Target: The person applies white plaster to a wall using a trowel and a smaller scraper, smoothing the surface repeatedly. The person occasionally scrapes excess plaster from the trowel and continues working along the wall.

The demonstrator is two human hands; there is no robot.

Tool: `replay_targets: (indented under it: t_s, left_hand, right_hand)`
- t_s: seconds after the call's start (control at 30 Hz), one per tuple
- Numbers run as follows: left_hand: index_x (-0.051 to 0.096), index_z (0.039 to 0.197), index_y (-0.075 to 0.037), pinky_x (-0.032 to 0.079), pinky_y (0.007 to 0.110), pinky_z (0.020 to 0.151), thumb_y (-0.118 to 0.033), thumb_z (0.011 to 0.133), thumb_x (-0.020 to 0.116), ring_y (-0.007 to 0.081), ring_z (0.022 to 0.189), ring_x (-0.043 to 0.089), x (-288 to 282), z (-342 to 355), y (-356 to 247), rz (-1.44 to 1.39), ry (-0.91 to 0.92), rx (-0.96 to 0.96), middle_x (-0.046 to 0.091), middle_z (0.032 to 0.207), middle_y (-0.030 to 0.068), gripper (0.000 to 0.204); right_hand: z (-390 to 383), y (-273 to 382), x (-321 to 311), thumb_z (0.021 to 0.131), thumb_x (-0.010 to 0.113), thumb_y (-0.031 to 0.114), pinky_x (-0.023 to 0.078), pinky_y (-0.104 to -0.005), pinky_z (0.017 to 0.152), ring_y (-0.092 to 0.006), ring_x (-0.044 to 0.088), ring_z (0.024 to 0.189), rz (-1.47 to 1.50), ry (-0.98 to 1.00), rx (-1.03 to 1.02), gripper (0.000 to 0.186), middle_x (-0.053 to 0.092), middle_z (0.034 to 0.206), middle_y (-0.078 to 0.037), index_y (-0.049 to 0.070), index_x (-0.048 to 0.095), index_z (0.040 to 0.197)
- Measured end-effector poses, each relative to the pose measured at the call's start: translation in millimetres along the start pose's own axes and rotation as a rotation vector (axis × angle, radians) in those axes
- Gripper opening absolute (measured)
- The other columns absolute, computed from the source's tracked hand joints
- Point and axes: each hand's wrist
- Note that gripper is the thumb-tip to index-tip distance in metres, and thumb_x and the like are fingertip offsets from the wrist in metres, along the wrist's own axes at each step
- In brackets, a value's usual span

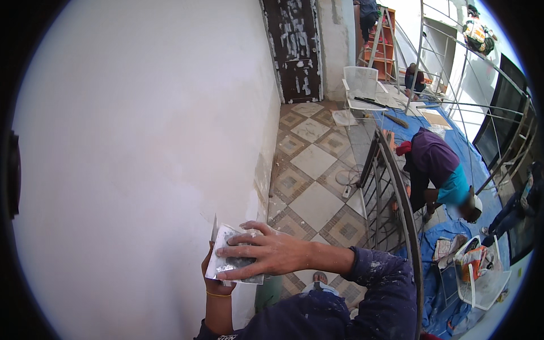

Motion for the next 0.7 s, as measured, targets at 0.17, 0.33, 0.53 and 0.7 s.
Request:
replay_targets:
  t_s: [0.17,0.33,0.53,0.7]
  left_hand:
    - [0.046,0.132,-0.003,0.049,0.038,0.085,-0.036,0.098,0.046,0.0236,0.104,0.057,42,41,37,0.407,-0.085,0.183,0.056,0.121,0.0115,0.047]
    - [0.052,0.127,-0.008,0.054,0.037,0.078,-0.037,0.098,0.048,0.0234,0.097,0.063,99,100,89,0.266,-0.022,0.178,0.063,0.111,0.0094,0.041]
    - [0.048,0.130,-0.006,0.051,0.037,0.090,-0.038,0.097,0.052,0.0229,0.105,0.060,177,170,129,0.064,0.132,-0.026,0.060,0.116,0.0089,0.046]
    - [0.052,0.124,-0.007,0.052,0.037,0.087,-0.037,0.098,0.050,0.0222,0.100,0.063,201,223,134,0.101,0.174,-0.139,0.062,0.111,0.0095,0.040]
  right_hand:
    - [-68,-54,-24,0.080,0.063,0.007,0.034,-0.0427,0.104,-0.0229,0.045,0.124,-0.163,-0.064,0.402,0.072,0.043,0.142,-0.002,0.036,0.040,0.143]
    - [-148,-94,-23,0.095,0.049,0.005,0.030,-0.0423,0.108,-0.0310,0.037,0.132,0.462,-0.527,0.804,0.058,0.035,0.147,-0.015,0.015,0.030,0.148]
    - [-167,-136,4,0.098,0.034,0.007,0.034,-0.0413,0.104,-0.0327,0.041,0.127,0.477,-1.095,0.346,0.049,0.039,0.139,-0.022,0.004,0.027,0.146]
    - [-150,-180,-37,0.076,0.053,-0.007,0.040,-0.0445,0.094,-0.0378,0.048,0.114,-0.073,-0.618,0.592,0.070,0.045,0.131,-0.023,0.006,0.034,0.142]
Point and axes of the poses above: each hand's wrist, its own z-axis towards the middle knuckle, its own x-axis out of the palm, y = z × x
